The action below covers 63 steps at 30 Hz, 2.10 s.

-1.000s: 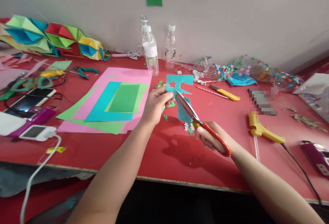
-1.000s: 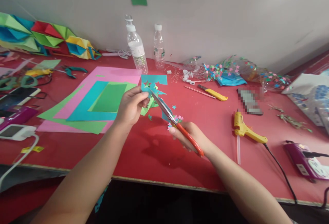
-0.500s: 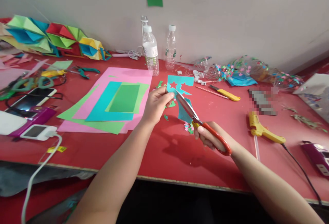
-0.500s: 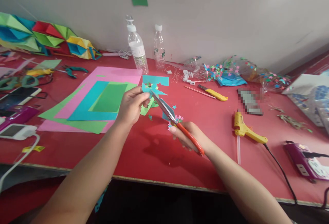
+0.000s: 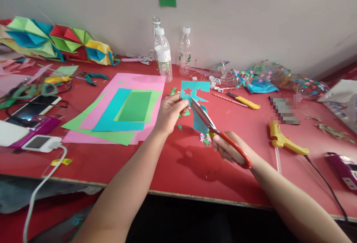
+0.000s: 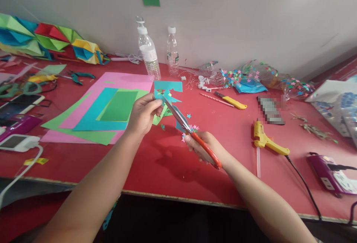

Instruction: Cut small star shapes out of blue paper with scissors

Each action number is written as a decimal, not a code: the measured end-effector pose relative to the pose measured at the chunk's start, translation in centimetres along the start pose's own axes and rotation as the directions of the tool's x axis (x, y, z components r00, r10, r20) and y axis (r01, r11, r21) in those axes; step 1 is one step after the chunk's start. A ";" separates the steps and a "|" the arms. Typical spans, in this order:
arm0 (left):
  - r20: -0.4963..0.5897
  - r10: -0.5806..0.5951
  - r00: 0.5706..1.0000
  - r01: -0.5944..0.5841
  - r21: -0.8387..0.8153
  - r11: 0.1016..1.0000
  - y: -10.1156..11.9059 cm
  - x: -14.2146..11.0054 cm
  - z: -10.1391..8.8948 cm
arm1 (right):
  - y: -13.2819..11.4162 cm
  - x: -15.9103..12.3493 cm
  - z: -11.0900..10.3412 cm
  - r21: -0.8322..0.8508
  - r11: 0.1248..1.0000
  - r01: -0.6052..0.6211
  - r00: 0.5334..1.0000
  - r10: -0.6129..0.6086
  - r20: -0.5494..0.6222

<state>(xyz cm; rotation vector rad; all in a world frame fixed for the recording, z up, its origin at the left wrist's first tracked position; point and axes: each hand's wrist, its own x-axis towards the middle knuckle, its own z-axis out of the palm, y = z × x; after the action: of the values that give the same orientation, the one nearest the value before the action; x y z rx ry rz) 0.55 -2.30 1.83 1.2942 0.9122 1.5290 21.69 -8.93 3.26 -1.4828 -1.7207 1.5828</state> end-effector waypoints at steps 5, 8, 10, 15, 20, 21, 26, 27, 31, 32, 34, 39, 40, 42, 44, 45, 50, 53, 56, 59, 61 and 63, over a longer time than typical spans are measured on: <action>0.017 -0.069 0.997 0.070 -0.093 0.993 -0.1 -0.3 0.8 | 0.1 0.2 0.5 -0.024 0.998 -0.051 0.995 0.049 -0.090; 0.039 -0.074 0.996 0.080 -0.152 0.985 -0.1 -0.5 1.2 | 0.5 0.4 0.6 -0.016 1.000 -0.011 0.993 0.010 -0.114; 0.004 -0.052 0.999 0.053 -0.159 0.986 -0.1 -0.5 1.2 | 0.7 0.4 0.7 0.004 1.000 0.006 0.994 -0.005 -0.113; -0.063 0.023 0.998 -0.029 -0.089 0.996 0.2 -0.6 0.9 | 0.8 0.5 0.9 -0.004 1.000 -0.024 0.995 0.024 -0.096; -0.074 0.083 0.994 -0.084 -0.016 0.996 0.3 -0.8 1.1 | 1.0 0.5 1.0 0.002 1.000 -0.016 0.997 0.016 -0.079; -0.075 0.078 0.994 -0.080 -0.011 0.997 0.3 -0.8 1.1 | 1.0 0.4 1.0 -0.001 1.000 -0.008 0.997 0.008 -0.073; -0.083 0.071 0.994 -0.072 -0.006 0.997 0.4 -0.5 0.7 | 1.0 0.4 0.6 -0.027 0.999 0.031 0.999 -0.032 -0.035; -0.078 0.077 0.994 -0.078 -0.003 0.997 0.4 -0.5 0.6 | 1.1 0.4 0.5 -0.029 0.999 0.039 0.999 -0.040 -0.029; -0.069 0.096 0.993 -0.095 0.010 0.995 0.3 -0.3 0.4 | 1.2 0.5 0.4 -0.036 0.999 0.033 0.999 -0.034 -0.017; -0.070 0.096 0.993 -0.096 0.016 0.995 0.2 -0.2 0.4 | 1.2 0.5 0.4 -0.038 0.999 0.017 1.000 -0.018 -0.020; -0.072 0.093 0.993 -0.091 0.025 0.996 0.1 -0.2 0.4 | 1.1 0.6 0.5 -0.046 0.999 -0.016 0.999 0.014 -0.033; -0.062 0.083 0.995 -0.082 0.022 0.996 0.0 -0.3 0.4 | 1.0 0.4 0.6 -0.054 0.999 -0.006 0.999 0.004 -0.038; -0.056 0.085 0.995 -0.083 0.025 0.996 0.0 -0.3 0.5 | 1.0 0.3 0.6 -0.047 0.999 0.008 0.999 -0.010 -0.031; -0.042 0.087 0.995 -0.086 0.035 0.996 0.0 -0.4 0.5 | 1.0 0.3 0.5 -0.032 0.999 0.035 0.999 -0.036 -0.012; -0.033 0.085 0.996 -0.083 0.042 0.996 0.0 -0.5 0.6 | 1.1 0.3 0.5 -0.020 0.999 0.037 0.999 -0.037 -0.002; -0.031 0.083 0.996 -0.082 0.040 0.996 -0.1 -0.5 0.6 | 1.1 0.3 0.5 -0.017 1.000 0.021 1.000 -0.021 -0.009; -0.029 0.089 0.996 -0.089 0.017 0.996 -0.1 -0.5 0.6 | 1.0 0.4 0.6 -0.036 0.999 -0.022 0.998 0.020 -0.054; -0.036 0.089 0.995 -0.089 0.023 0.996 -0.1 -0.5 0.6 | 1.0 0.5 0.6 -0.058 0.998 -0.012 0.998 0.009 -0.062; -0.041 0.089 0.995 -0.088 0.024 0.996 -0.2 -0.5 0.6 | 0.9 0.5 0.6 -0.065 0.998 -0.008 0.998 0.004 -0.066; -0.035 0.095 0.995 -0.095 0.004 0.995 -0.3 -0.5 0.6 | 0.9 0.5 0.6 -0.055 0.998 -0.011 0.998 0.008 -0.064; -0.033 0.099 0.995 -0.099 -0.005 0.995 -0.4 -0.4 0.6 | 0.8 0.6 0.6 -0.046 0.999 -0.013 0.998 0.010 -0.065; -0.039 0.095 0.995 -0.096 -0.007 0.995 -0.4 -0.4 0.7 | 0.9 0.6 0.7 -0.037 0.999 -0.007 0.998 0.004 -0.066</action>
<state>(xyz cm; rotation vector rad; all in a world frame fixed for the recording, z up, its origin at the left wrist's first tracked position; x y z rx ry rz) 1.30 -2.60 1.42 1.3227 0.8777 1.6348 21.31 -8.91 2.06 -1.5410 -1.7193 1.4954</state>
